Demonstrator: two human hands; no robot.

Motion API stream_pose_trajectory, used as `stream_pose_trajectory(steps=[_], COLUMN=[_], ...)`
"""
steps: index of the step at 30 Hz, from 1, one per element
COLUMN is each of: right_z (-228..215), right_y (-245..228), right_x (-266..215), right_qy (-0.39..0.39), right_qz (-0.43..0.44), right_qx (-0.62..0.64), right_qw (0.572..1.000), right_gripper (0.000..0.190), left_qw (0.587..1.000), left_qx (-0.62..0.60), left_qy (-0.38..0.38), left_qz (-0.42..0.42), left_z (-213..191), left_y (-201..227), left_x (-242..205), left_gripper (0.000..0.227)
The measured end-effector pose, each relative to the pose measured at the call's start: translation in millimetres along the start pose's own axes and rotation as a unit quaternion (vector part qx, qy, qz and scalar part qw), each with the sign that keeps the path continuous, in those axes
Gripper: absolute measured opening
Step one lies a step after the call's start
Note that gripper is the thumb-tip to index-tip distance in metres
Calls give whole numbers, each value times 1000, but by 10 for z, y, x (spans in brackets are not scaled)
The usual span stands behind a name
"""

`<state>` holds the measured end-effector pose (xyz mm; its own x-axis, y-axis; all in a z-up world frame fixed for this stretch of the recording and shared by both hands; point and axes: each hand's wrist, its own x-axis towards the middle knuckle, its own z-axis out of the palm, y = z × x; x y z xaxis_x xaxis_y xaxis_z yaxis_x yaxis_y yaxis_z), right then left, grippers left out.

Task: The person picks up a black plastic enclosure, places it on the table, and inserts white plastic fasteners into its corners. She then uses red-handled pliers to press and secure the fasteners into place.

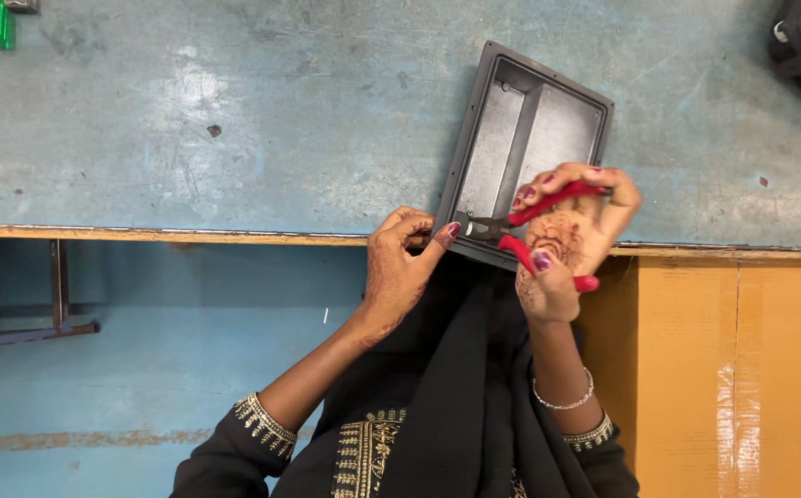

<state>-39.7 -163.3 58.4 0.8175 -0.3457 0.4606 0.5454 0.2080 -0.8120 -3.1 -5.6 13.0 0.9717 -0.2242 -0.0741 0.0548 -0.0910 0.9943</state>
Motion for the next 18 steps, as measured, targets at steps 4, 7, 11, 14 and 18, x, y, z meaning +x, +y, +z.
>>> stream_pose_trajectory(steps=[4,7,11,14,18], right_z=[-5,-5,-30,-19,-16], right_y=[-12,-13,-37,-38,-5], right_x=[23,104,188,147,90], right_qy=[8,20,26,20,14], right_qz=[-10,0,27,15,-8], right_qx=[-10,4,28,-6,-36], right_qw=[1000,1000,999,1000,999], right_gripper=[65,66,67,64,56], left_qw=[1000,1000,1000,1000,1000], left_qx=[-3,9,0,3,8], left_qy=[-7,-8,-6,-1,3], left_qz=[-8,-13,-6,-12,-6], left_z=[-7,-10,-3,3,2], left_y=[30,35,35,34,30], left_x=[7,3,3,6,0], left_gripper=[31,31,30,30,30])
